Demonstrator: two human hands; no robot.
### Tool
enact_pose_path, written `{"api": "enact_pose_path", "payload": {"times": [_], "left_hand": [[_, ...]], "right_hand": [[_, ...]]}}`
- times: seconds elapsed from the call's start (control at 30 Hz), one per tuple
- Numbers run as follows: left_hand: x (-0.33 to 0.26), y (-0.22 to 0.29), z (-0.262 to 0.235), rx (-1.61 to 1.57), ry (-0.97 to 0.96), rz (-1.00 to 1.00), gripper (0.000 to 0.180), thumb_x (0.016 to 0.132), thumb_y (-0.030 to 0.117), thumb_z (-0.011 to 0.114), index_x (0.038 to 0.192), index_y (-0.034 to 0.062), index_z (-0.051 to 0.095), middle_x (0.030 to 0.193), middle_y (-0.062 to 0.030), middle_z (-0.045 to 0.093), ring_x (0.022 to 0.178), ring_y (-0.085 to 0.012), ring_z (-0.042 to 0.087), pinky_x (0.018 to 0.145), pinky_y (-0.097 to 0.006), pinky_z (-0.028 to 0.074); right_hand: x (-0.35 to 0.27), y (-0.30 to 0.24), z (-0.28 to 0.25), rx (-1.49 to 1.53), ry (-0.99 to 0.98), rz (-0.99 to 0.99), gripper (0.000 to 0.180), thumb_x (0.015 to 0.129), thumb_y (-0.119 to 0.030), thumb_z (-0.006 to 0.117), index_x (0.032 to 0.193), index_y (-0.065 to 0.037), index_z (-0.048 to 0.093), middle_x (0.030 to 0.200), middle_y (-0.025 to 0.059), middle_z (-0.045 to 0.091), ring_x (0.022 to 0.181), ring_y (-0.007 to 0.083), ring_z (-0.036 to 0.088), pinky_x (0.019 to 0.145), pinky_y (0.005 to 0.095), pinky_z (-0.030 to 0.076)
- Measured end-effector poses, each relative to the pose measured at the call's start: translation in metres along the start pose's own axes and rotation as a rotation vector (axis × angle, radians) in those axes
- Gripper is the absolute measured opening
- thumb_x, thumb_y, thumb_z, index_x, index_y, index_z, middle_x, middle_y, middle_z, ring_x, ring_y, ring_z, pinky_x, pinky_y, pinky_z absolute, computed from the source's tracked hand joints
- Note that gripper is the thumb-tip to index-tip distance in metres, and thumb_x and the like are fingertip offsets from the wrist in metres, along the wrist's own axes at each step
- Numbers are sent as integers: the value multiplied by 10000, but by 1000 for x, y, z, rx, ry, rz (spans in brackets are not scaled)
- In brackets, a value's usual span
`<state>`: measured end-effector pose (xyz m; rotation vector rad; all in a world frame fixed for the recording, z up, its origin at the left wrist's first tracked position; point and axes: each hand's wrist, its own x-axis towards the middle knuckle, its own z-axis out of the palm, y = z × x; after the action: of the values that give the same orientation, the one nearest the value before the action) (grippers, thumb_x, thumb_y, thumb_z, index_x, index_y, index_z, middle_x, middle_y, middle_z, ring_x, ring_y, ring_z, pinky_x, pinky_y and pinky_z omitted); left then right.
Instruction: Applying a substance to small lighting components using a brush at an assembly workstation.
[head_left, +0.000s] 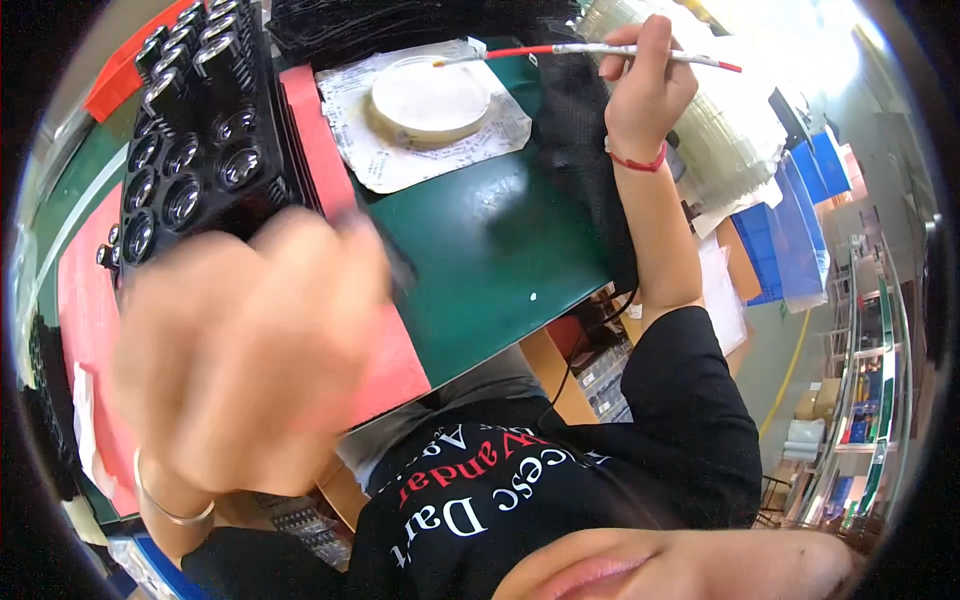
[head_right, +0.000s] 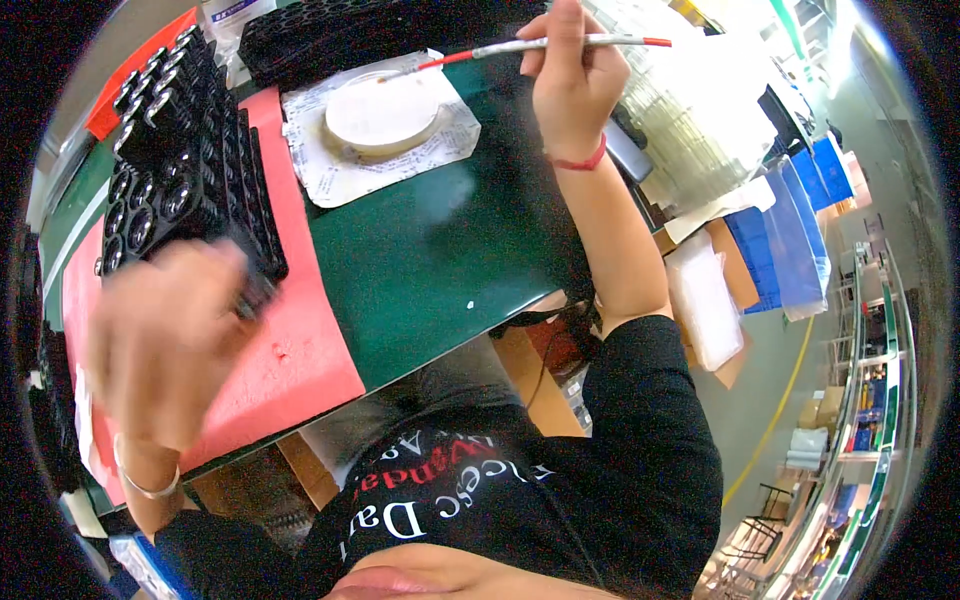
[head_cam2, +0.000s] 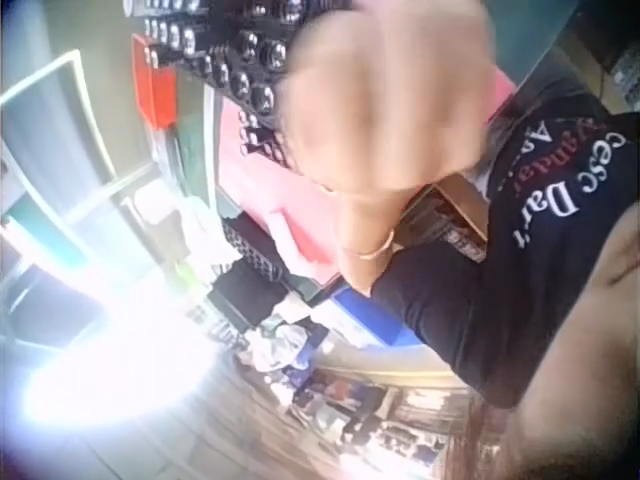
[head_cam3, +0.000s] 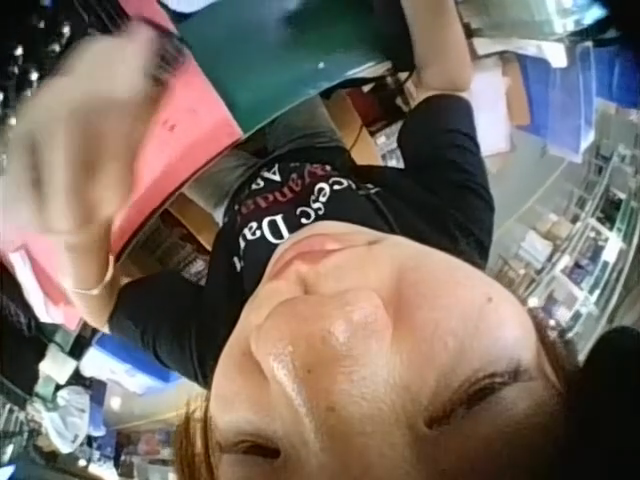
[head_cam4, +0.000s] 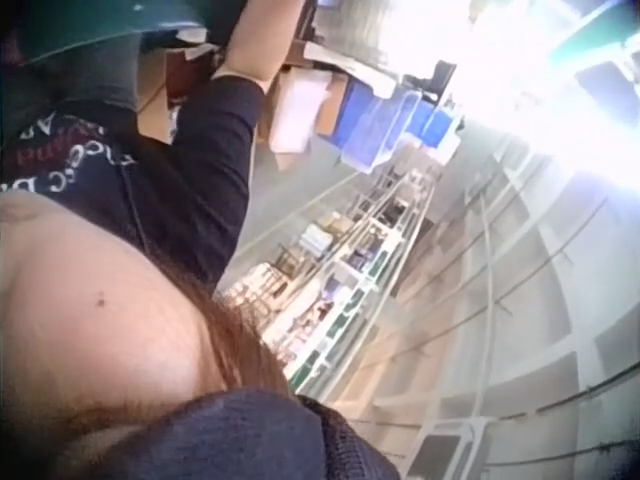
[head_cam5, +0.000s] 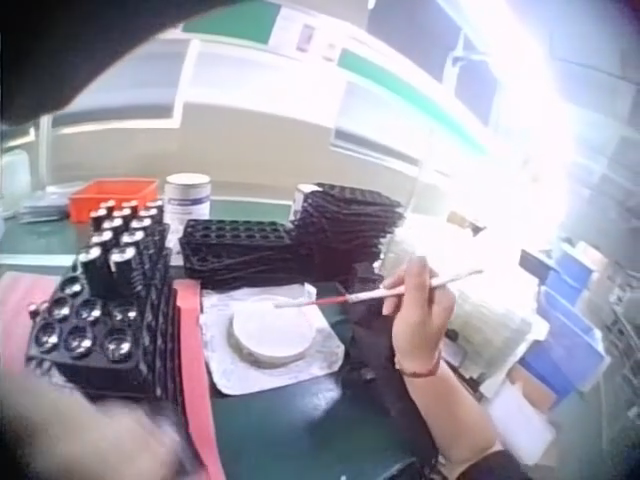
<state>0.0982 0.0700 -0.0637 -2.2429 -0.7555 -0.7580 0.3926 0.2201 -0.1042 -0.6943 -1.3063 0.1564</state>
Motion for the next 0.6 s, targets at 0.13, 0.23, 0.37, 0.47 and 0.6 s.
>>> {"api": "enact_pose_path", "payload": {"times": [0.13,0.23,0.37,0.47,0.6], "left_hand": [[-28,24,27,-296,-91,64,203,595,87,622,797,71,616,731,5,587,597,-126,560,483,-253,433],[-49,27,46,-585,-209,-121,237,595,89,639,826,73,592,754,-15,606,582,-156,573,483,-263,454],[-61,24,53,-759,-286,-307,305,555,57,668,843,61,568,785,-45,613,587,-206,566,509,-294,470],[-62,22,57,-821,-279,-372,308,551,30,665,842,55,566,773,-49,609,610,-211,563,549,-309,474],[-64,21,59,-878,-252,-387,307,558,17,664,848,58,571,765,-54,605,630,-224,561,591,-321,474]], "right_hand": [[-7,-10,3,-142,-38,-103,390,913,-275,513,663,9,606,554,23,561,437,45,463,424,170,336],[-8,-13,6,-150,-85,-172,346,840,-258,638,611,1,617,451,-8,494,404,39,448,380,194,314],[-11,-16,9,-172,-108,-198,345,854,-249,619,617,3,620,455,-3,496,409,46,452,390,196,321],[-12,-17,12,-160,-148,-196,353,855,-248,618,613,9,616,455,-1,499,411,47,456,389,196,322],[-14,-19,14,-168,-179,-105,361,875,-269,585,647,9,613,486,7,515,428,47,453,408,186,324]]}}
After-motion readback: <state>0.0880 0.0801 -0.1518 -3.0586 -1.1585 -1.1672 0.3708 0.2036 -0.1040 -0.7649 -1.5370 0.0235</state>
